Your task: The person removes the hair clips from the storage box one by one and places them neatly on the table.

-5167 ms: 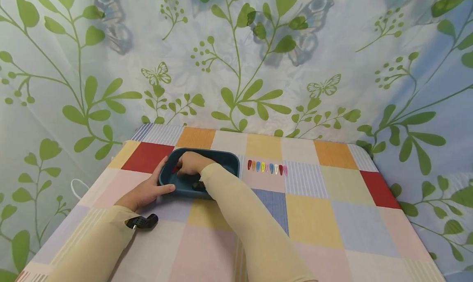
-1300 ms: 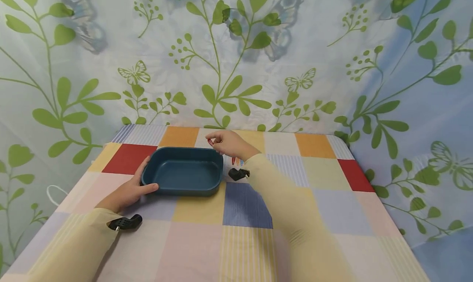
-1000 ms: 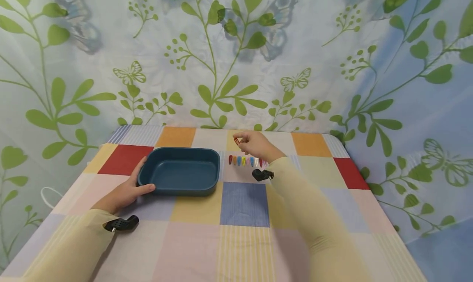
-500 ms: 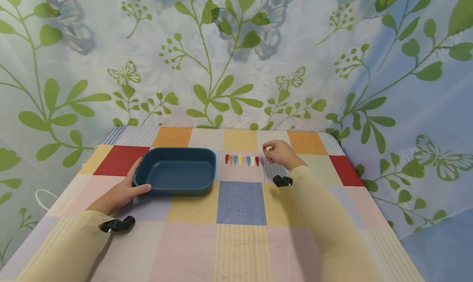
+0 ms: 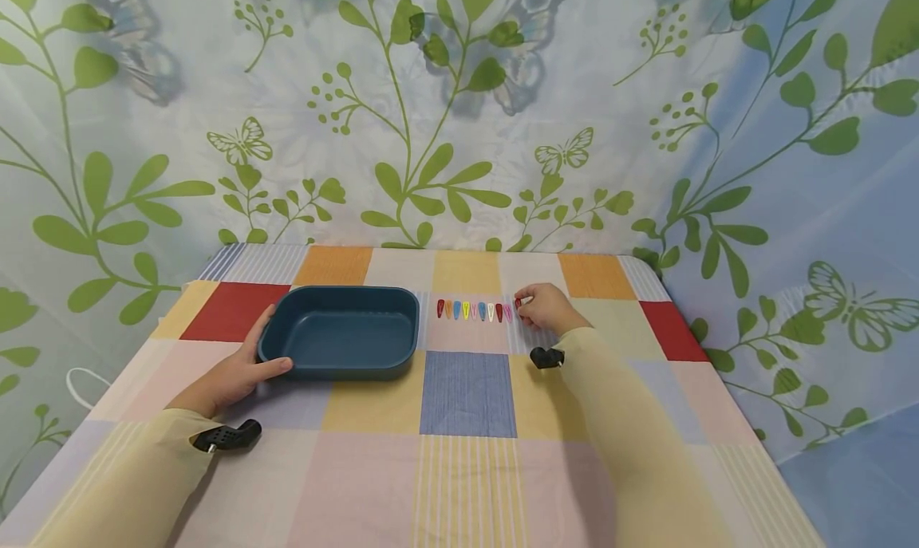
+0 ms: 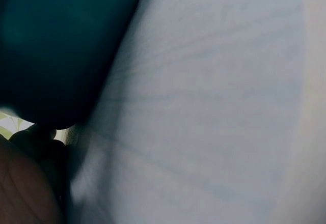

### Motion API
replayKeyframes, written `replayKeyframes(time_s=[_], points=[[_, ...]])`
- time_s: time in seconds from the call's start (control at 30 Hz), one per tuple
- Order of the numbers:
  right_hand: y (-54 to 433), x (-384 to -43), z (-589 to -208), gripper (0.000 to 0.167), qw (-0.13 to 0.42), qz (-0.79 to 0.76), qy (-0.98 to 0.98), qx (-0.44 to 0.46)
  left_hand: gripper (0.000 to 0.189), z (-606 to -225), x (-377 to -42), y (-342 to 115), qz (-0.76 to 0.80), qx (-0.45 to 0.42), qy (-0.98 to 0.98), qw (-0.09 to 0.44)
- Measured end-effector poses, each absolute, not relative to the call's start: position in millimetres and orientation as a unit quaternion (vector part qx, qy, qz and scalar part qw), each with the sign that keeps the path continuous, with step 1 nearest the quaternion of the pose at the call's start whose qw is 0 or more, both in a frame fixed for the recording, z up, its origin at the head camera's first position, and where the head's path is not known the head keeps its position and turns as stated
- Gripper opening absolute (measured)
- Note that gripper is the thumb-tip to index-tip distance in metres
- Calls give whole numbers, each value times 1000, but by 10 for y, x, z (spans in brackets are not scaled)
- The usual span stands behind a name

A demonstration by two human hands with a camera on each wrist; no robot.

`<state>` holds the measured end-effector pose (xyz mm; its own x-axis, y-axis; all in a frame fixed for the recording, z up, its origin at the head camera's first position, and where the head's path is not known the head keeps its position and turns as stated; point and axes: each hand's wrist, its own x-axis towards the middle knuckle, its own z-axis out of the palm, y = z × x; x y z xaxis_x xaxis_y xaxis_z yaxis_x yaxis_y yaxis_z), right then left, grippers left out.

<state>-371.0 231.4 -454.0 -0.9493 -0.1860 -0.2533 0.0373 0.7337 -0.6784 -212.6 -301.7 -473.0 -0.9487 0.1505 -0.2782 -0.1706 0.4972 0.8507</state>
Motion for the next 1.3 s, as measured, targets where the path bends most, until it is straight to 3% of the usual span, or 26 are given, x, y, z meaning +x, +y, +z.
replayKeyframes(time_s=[1.3], points=[[2256, -3713, -4650, 37, 119, -242, 960, -71, 120, -4729, -2137, -3021, 493, -12, 855, 163]])
